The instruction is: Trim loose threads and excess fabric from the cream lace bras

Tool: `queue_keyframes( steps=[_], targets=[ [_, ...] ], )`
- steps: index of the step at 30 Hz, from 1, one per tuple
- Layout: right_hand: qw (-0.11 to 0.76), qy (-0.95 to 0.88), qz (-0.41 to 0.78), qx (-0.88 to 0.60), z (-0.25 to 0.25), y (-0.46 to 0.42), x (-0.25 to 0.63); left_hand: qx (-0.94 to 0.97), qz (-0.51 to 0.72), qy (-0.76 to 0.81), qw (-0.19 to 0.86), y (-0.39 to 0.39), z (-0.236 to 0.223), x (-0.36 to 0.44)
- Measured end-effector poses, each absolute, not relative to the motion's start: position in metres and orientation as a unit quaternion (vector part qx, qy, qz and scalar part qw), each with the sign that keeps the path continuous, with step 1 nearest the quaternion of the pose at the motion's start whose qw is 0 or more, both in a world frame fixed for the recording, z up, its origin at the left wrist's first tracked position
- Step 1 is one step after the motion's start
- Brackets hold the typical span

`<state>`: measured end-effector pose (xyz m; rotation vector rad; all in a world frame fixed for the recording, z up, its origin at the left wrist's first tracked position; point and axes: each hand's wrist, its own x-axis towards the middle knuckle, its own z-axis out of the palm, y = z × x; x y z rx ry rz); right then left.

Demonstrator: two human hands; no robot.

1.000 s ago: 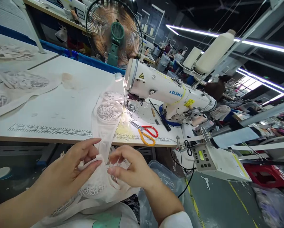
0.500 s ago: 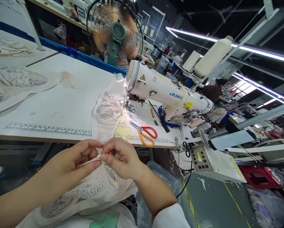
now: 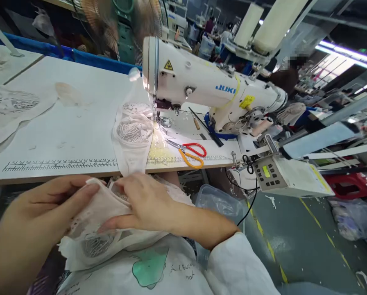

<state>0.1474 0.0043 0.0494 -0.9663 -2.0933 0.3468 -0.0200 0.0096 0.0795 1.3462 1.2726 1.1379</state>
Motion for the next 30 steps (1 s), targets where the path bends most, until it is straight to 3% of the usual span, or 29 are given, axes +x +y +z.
queue_keyframes(
  steps=[3, 7, 10, 16, 23, 30],
  targets=[
    [0.354, -0.856, 0.096, -0.365, 0.034, -0.009, 0.143, 0.454, 0.488, 0.592, 0.453, 0.002, 0.075, -0.036],
    [0.353, -0.857, 0.156, -0.341, 0.024, -0.029, 0.134, 0.421, 0.463, 0.656, 0.422, -0.011, 0.070, -0.057],
    [0.331, -0.857, 0.193, -0.344, 0.018, -0.034, 0.128, 0.399, 0.460, 0.658, 0.443, -0.012, 0.062, -0.063],
    [0.164, -0.875, 0.185, -0.417, -0.008, -0.018, 0.130, 0.356, 0.501, 0.644, 0.456, 0.012, 0.021, -0.057],
    [0.150, -0.890, 0.130, -0.411, -0.025, -0.016, 0.158, 0.336, 0.511, 0.641, 0.464, 0.031, -0.001, -0.056],
    [0.057, -0.902, 0.132, -0.406, -0.019, -0.014, 0.194, 0.306, 0.495, 0.657, 0.479, 0.041, -0.004, -0.054]
  ],
)
